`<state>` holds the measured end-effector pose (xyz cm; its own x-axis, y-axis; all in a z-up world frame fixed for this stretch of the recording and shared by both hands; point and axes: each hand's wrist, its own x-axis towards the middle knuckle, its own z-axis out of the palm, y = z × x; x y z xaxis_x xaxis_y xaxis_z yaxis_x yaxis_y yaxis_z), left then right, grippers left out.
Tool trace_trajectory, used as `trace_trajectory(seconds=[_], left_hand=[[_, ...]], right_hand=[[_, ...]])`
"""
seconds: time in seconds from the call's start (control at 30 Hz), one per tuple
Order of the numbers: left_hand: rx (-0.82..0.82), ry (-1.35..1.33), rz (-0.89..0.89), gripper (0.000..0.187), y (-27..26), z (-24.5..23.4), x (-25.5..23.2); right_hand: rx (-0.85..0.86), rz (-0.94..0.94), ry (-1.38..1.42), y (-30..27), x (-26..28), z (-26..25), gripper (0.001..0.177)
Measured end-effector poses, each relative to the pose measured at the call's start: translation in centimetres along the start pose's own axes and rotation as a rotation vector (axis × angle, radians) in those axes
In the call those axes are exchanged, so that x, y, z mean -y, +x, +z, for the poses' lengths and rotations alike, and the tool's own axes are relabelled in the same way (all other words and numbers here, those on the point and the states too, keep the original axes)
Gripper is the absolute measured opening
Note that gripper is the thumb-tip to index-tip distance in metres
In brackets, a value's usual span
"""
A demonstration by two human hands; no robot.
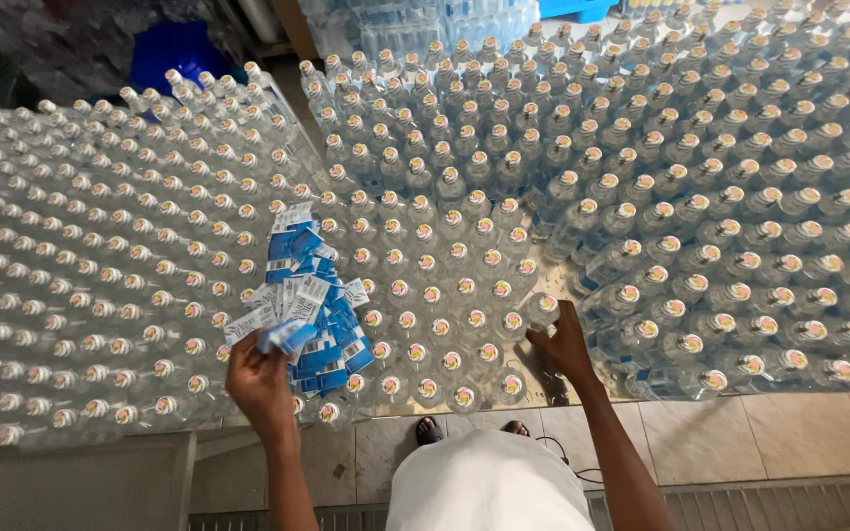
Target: The person repeatedly picks up clear plastic bottles from a large array on a table, applies a blue and white label to each bottle, and places the labeled bottle back into the array. The process is continuous and repetitive throughout the clip.
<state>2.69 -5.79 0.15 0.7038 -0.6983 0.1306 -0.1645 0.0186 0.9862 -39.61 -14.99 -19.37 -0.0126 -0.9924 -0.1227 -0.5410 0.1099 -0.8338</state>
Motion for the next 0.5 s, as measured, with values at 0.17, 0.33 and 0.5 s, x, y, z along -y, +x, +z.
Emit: trace_trajectory(seconds=[0.17, 0.33, 0.5], left_hand=[[0.050, -0.016, -0.053, 0.026, -1.5, 4.1, 1.4], [0.094, -0.160, -0.159, 0.025, -3.8, 8.7, 1.2], [0.365, -0.535, -0.454, 0.033, -6.4, 13.7, 1.1]], right_hand=[[-0.267, -0.227, 0.090, -3.3, 0.9, -1.2, 0.071], [-0.325, -0.316, -0.027, -6.4, 3.6, -5.6, 0.061], [-0.098, -0.683, -0.069, -6.9, 7.5, -8.0, 0.077]])
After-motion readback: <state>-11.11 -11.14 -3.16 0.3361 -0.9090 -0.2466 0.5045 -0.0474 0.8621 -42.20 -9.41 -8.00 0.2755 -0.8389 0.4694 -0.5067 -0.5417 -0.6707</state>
